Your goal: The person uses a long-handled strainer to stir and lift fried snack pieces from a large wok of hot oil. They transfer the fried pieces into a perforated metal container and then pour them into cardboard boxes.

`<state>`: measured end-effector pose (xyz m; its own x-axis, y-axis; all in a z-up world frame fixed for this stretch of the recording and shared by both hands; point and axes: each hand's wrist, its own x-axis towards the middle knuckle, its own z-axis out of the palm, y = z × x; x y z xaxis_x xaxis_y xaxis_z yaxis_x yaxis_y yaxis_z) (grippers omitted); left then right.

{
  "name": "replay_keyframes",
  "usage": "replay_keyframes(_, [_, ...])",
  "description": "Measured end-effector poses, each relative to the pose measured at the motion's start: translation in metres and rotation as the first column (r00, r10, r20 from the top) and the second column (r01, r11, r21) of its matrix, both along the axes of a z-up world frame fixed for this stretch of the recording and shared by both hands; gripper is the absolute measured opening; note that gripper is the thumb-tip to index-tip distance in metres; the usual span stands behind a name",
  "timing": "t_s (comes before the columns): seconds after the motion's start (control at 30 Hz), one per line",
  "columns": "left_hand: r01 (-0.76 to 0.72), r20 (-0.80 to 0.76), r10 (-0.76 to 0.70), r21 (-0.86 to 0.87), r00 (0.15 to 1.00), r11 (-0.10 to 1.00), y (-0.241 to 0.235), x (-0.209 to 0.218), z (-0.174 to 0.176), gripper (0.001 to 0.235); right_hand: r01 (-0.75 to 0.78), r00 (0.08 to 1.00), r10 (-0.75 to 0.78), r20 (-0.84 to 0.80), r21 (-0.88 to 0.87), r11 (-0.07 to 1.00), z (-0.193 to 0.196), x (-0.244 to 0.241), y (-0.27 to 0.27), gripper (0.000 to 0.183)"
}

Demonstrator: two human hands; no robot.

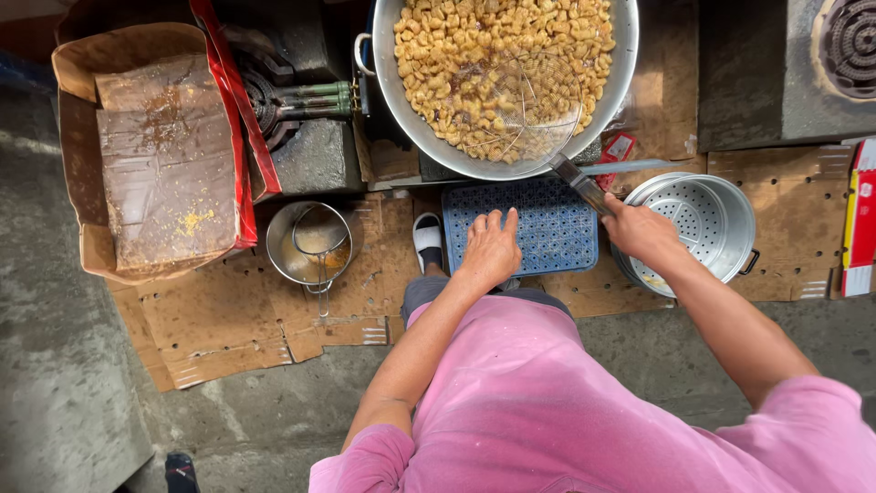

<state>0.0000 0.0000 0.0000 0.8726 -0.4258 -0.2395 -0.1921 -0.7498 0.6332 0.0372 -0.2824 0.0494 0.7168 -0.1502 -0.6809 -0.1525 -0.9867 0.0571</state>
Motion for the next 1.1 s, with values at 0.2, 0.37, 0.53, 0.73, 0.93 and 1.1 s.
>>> replay_keyframes(0.2, [0.009,0.035,-0.008,-0.018,0.999,1.0,-0.038,-0.03,-0.007,0.068,0.071,0.983,-0.089,0.162,0.114,0.991,-0.024,0.012,0.001,0.054])
replay_keyframes(0.37, [-0.047,0.047,0.051,-0.083,0.998,0.995,-0.048,-0.055,-0.005,0.068,0.185,0.942,-0.232,0.242,0.203,0.962,-0.016,-0.037,-0.058,0.056])
replay_keyframes(0.53, [0.015,0.003,-0.015,-0.051,1.0,0.999,-0.058,-0.067,-0.01,0.066,0.255,0.85,-0.411,0.328,0.426,0.868,-0.092,-0.045,-0.042,0.054])
replay_keyframes(0.73, [0.029,0.015,-0.027,-0.128,1.0,0.991,-0.031,-0.044,-0.011,0.065,0.384,0.705,-0.626,0.333,0.563,0.732,-0.102,-0.032,-0.027,0.054])
replay_keyframes(0.93, [0.064,-0.036,-0.067,-0.066,0.997,0.996,0.015,-0.009,-0.015,0.066,0.496,0.593,-0.764,0.254,0.633,0.595,-0.12,0.067,0.053,0.055])
replay_keyframes(1.1, [0.077,0.074,-0.073,-0.058,0.995,0.995,0.047,0.036,-0.015,0.068,0.496,0.652,-0.728,0.211,0.607,0.62,-0.09,0.082,0.061,0.052])
